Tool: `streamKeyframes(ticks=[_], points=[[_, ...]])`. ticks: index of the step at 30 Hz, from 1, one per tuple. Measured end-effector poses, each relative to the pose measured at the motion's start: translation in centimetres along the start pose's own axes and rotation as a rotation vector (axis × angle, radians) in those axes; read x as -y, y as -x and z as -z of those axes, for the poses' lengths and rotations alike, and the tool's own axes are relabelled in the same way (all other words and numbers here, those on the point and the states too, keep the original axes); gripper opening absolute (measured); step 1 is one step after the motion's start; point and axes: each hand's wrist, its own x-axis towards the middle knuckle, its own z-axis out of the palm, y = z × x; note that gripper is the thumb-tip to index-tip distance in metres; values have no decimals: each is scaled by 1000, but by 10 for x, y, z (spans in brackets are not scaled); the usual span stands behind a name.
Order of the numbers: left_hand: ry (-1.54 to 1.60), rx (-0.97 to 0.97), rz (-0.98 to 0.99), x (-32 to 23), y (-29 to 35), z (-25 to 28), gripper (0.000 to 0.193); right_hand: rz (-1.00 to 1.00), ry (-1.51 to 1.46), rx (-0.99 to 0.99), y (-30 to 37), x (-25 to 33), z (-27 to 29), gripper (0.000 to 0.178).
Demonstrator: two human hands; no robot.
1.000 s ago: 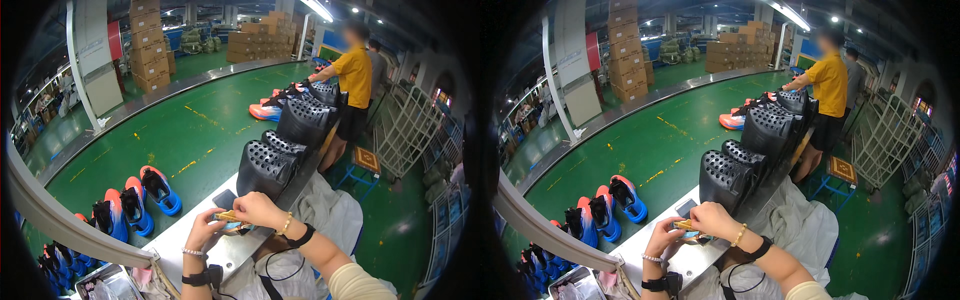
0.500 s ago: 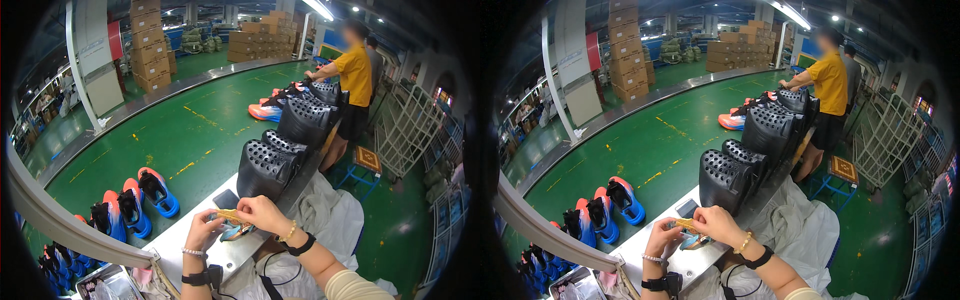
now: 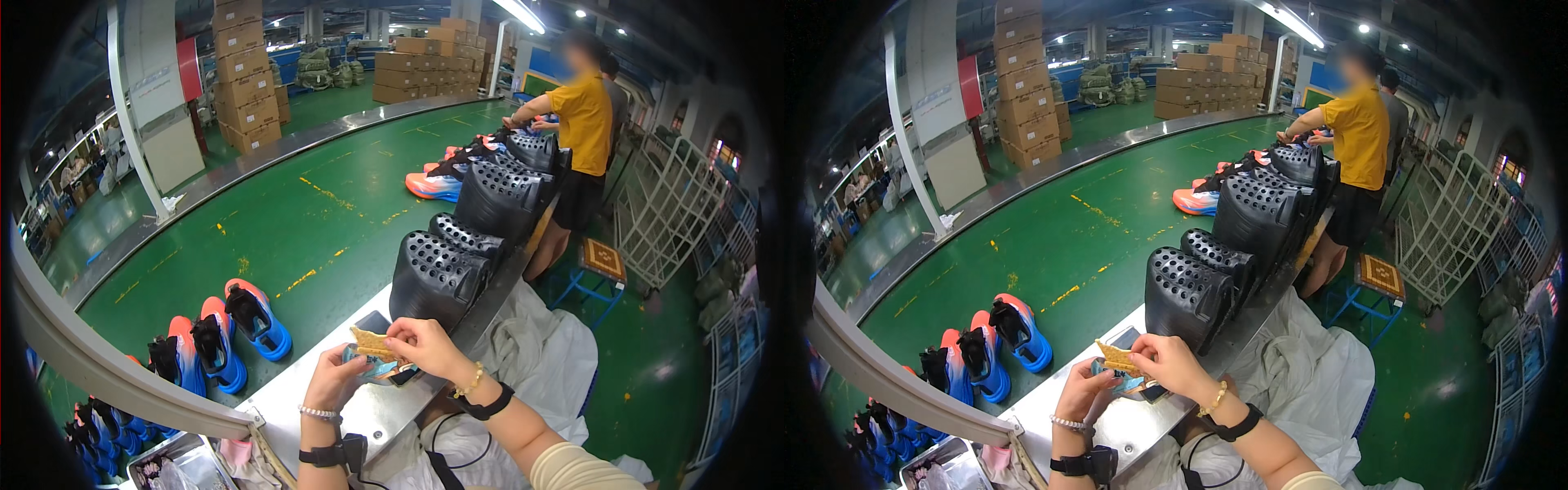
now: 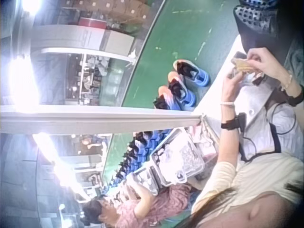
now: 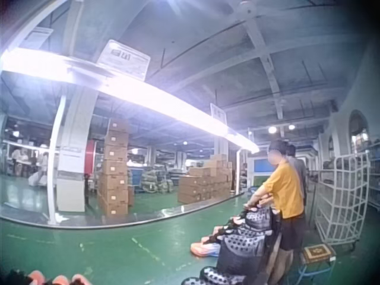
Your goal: Organizing and pairing shoes with shoe lasts on a factory production line.
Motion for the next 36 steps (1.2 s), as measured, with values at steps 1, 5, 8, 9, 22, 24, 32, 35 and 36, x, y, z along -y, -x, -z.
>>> streamKeyframes(ticks=[1, 5, 8, 9, 22, 24, 32, 35, 36], points=[[-2, -2, 0, 1, 0, 2, 27, 49, 169, -39, 2, 8, 0, 16], [5, -99, -77, -2, -1, -4, 27, 156, 367, -260, 22, 24, 2, 19], [43, -152, -138, -4, -1, -3, 30, 133, 366, -512, 47, 20, 1, 26], [48, -153, -167, -4, -1, 0, 35, 53, 399, -489, 54, 15, 0, 34], [-136, 29, -170, 7, -7, -5, 40, -52, -490, -49, 51, -51, -10, 28], [-52, 95, -162, 2, -7, -9, 42, 135, -358, -219, 56, -44, -10, 26], [180, -158, -325, 4, -12, 2, 35, 611, -213, 221, 92, 43, 33, 37], [190, -166, -311, 13, -17, 5, 35, 817, -411, 343, 92, 88, 40, 25], [171, -154, -307, 15, -19, 3, 34, 838, -462, 367, 94, 93, 41, 27]])
